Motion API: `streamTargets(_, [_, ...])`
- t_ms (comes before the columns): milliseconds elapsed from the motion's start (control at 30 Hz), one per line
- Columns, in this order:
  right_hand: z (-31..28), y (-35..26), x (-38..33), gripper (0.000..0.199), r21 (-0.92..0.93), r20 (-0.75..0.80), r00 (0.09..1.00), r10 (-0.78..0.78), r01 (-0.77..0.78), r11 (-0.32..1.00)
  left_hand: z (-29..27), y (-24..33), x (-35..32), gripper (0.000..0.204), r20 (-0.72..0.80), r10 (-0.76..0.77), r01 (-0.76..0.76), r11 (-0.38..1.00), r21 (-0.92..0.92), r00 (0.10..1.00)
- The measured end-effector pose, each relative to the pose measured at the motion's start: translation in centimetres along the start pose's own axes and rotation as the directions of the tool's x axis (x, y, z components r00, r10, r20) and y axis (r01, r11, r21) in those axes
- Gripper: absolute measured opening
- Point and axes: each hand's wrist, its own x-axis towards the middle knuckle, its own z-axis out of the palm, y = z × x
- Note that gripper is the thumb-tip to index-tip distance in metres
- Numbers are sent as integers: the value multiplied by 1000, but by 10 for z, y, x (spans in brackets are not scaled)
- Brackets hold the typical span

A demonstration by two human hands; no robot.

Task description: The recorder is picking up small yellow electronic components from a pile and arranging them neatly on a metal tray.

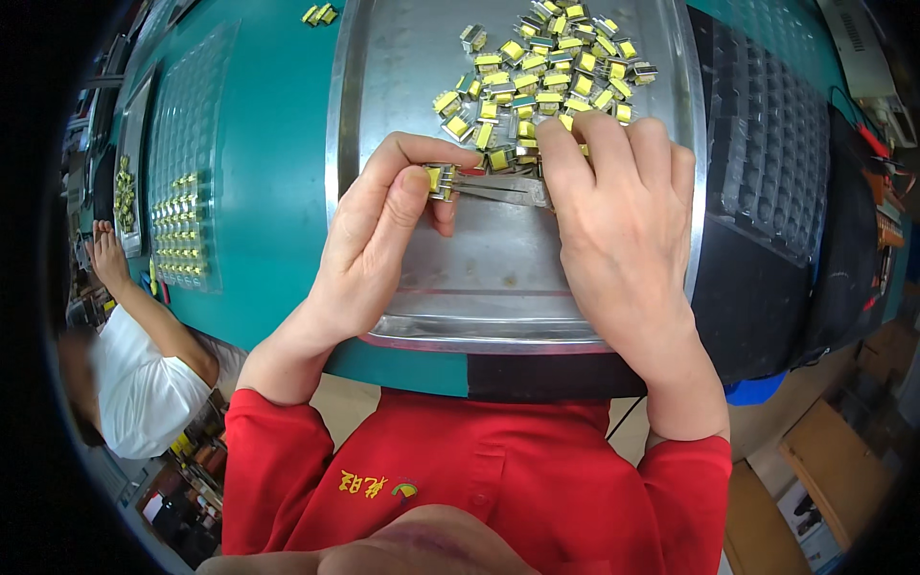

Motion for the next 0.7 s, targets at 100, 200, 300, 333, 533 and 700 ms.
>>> streamTargets(100, [-1,0,0,46,6,5,1000,2,-2,1000,-1,0,0,37,19,-19,19,1000,3,1000])
streamTargets(200, [-1,0,0,46,13,2,1000,2,-2,1000,-1,0,1,37,26,-25,25,1000,10,999])
streamTargets(300, [-1,-1,0,45,5,-8,1000,-3,3,1000,-1,1,1,36,26,-30,30,1000,10,999])
streamTargets(333, [0,-2,0,44,-1,0,1000,-5,5,1000,-1,1,0,36,31,-40,39,999,16,999])
streamTargets(533, [1,-4,0,41,-4,16,1000,1,-1,1000,3,0,1,30,-8,32,-32,999,8,999])
streamTargets(700, [1,-4,1,37,11,2,1000,-23,23,1000,1,-2,0,30,3,31,-31,1000,-1,1000])
